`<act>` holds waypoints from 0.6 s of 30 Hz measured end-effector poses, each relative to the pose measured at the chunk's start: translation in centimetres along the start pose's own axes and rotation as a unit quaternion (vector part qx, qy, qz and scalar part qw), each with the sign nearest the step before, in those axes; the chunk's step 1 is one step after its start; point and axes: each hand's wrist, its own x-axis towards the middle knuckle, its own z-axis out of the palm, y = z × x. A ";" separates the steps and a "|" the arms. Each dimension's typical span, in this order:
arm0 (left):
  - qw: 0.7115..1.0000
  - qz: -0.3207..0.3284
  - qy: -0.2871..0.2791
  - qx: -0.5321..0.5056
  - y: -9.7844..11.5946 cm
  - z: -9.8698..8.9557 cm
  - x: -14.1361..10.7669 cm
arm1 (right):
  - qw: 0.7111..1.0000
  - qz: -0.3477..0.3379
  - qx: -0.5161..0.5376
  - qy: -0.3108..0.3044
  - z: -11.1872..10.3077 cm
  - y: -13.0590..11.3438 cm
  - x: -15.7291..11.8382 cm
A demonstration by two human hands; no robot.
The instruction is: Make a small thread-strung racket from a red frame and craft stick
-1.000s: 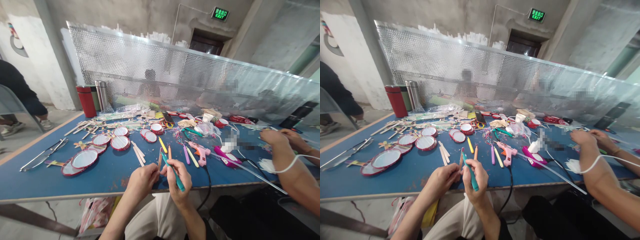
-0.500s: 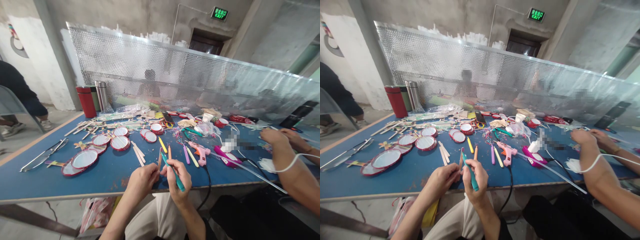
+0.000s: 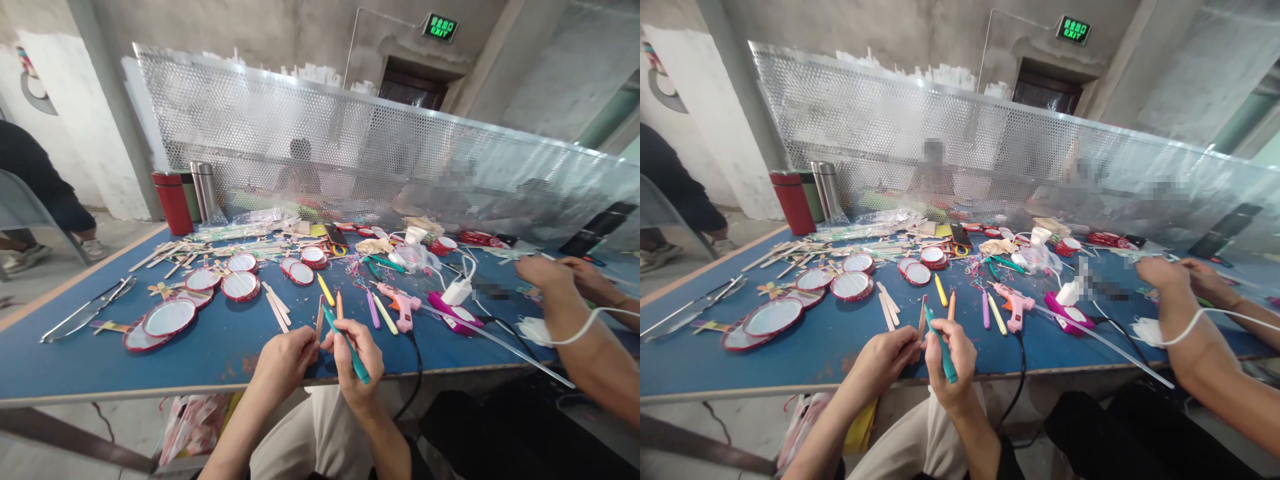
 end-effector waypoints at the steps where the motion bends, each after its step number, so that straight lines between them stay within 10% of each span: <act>1: 1.000 0.001 0.000 0.001 0.0 0.0 0.0 | 1.000 -0.001 -0.004 -0.002 0.0 0.0 0.0; 18: 1.000 -0.003 0.004 0.004 0.2 0.0 0.0 | 0.999 -0.006 -0.036 -0.023 -0.3 0.1 -0.2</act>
